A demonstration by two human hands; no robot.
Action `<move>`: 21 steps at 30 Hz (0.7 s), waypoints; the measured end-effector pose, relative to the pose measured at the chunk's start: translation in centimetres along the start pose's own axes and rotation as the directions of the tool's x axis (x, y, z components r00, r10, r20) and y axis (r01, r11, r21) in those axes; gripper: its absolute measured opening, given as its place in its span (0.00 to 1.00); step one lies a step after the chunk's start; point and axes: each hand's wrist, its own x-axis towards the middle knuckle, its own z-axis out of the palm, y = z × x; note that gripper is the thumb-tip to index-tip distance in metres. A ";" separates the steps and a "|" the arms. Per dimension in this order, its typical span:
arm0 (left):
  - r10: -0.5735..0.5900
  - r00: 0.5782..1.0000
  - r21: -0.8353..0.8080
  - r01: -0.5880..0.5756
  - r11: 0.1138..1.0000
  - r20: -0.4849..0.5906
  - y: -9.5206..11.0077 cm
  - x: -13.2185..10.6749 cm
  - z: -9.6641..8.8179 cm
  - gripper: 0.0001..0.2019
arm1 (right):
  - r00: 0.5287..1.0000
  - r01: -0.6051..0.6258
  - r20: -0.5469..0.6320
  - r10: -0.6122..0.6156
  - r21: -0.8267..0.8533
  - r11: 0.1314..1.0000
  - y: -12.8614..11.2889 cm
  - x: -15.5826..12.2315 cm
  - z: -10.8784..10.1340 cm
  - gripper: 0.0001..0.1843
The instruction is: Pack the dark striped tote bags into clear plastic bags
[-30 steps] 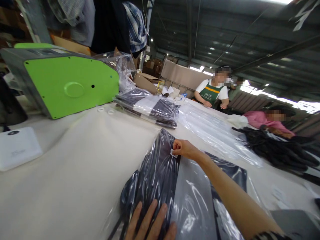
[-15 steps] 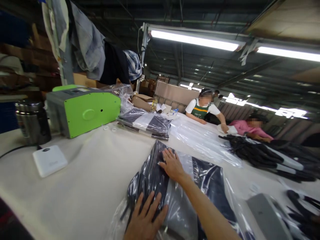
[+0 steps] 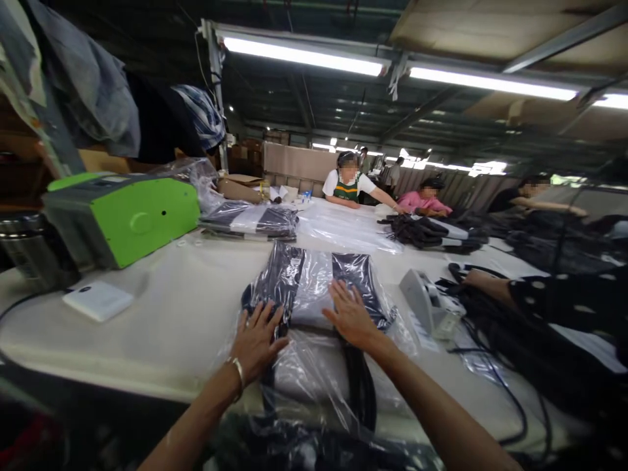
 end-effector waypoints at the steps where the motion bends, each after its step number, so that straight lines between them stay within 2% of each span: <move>1: -0.032 0.999 0.024 0.032 0.999 -0.002 -0.6 -0.9 0.2 0.31 | 0.997 -0.078 -0.033 0.076 -0.065 0.995 1.9 -1.9 0.3 0.39; 3: -0.063 0.998 0.062 0.063 0.996 0.005 -1.7 -2.3 0.5 0.30 | 0.976 -0.216 -0.039 0.213 -0.136 0.967 5.5 -5.3 1.7 0.35; 6: -0.078 0.997 0.080 0.075 0.994 0.027 -2.5 -3.4 0.4 0.30 | 0.968 -0.245 -0.110 0.227 -0.183 0.952 8.6 -8.6 3.9 0.33; 10: -0.128 0.989 0.085 0.122 0.989 0.067 -2.9 -4.7 -0.5 0.28 | 0.971 -0.189 -0.178 0.160 -0.163 0.968 8.8 -9.6 4.5 0.32; 12: -0.150 0.985 0.096 0.142 0.985 0.083 -3.8 -6.2 -1.0 0.27 | 0.955 -0.182 -0.262 0.140 -0.142 0.973 8.4 -9.8 4.3 0.33; 14: -0.172 0.982 0.114 0.162 0.980 0.078 -5.0 -8.2 -1.5 0.27 | 0.905 -0.240 -0.386 0.180 -0.113 0.964 8.4 -10.1 4.2 0.35; 16: -0.204 0.977 0.133 0.195 0.972 0.055 -6.1 -10.1 -2.2 0.26 | 0.847 -0.332 -0.454 0.276 -0.045 0.942 8.9 -10.6 4.5 0.39; 17: -0.226 0.973 0.135 0.219 0.966 0.041 -6.5 -10.7 -2.7 0.25 | 0.828 -0.373 -0.452 0.332 -0.002 0.928 9.2 -10.7 4.8 0.40; 19: -0.286 0.958 0.096 0.283 0.954 0.016 -6.8 -10.7 -3.7 0.22 | 0.822 -0.418 -0.395 0.411 0.073 0.905 9.8 -10.9 5.4 0.43; 21: -0.353 0.935 -0.001 0.353 0.935 -0.037 -6.4 -9.0 -4.6 0.21 | 0.827 -0.438 -0.335 0.451 0.118 0.891 10.0 -10.7 5.7 0.45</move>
